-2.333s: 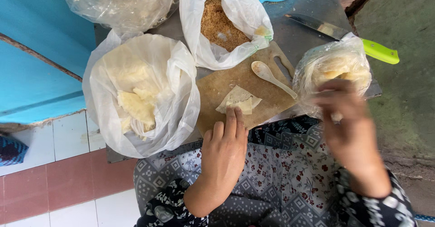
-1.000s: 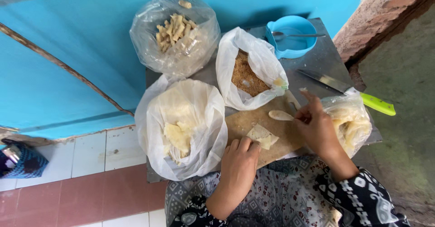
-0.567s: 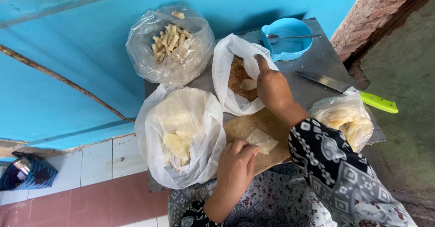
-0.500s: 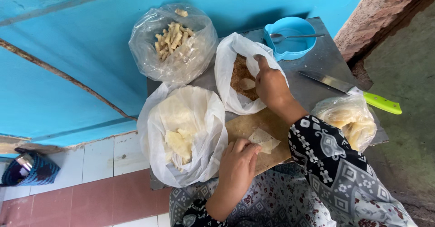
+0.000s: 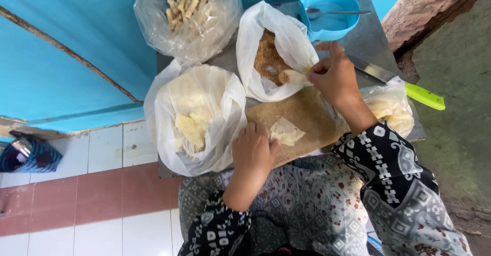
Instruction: The person sits at a small table and wraps filled pastries. They take thin pastry sheets from a plastic bag, spoon a brown filling onto a sheet, fold the sheet over the filling into a triangular parcel, and place the finished parcel into another bag with completed rolls.
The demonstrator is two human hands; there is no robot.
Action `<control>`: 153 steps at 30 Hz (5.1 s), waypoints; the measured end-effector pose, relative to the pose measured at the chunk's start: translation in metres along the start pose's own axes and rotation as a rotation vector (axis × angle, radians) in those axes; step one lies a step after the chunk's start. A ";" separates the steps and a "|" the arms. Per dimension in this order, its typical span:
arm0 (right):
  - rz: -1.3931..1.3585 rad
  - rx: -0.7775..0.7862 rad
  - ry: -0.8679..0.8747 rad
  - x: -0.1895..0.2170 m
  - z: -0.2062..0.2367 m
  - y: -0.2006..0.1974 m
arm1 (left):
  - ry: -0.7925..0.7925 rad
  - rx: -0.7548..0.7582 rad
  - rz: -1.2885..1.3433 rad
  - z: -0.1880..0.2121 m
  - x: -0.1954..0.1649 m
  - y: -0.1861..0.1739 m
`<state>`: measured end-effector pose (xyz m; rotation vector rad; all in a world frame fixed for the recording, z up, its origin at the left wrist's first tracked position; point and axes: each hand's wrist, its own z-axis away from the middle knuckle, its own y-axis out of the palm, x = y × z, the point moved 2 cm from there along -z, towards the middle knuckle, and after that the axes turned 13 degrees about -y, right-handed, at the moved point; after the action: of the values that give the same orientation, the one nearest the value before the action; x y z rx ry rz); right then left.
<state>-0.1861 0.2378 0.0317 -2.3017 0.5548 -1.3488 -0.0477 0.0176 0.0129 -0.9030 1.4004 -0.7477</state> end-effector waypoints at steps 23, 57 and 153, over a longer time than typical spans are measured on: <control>0.307 0.214 -0.166 0.097 0.122 -0.011 | -0.132 0.102 0.466 0.014 0.009 0.020; 0.329 0.088 -0.006 0.075 0.130 0.040 | 0.058 -0.070 0.504 0.011 0.006 0.027; 0.384 0.212 -0.510 0.056 0.125 0.038 | 0.423 -0.159 -0.190 -0.004 0.008 0.009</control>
<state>-0.0551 0.1950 -0.0039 -2.1086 0.6051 -0.5816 -0.0520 0.0150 0.0016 -1.0524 1.7806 -1.0253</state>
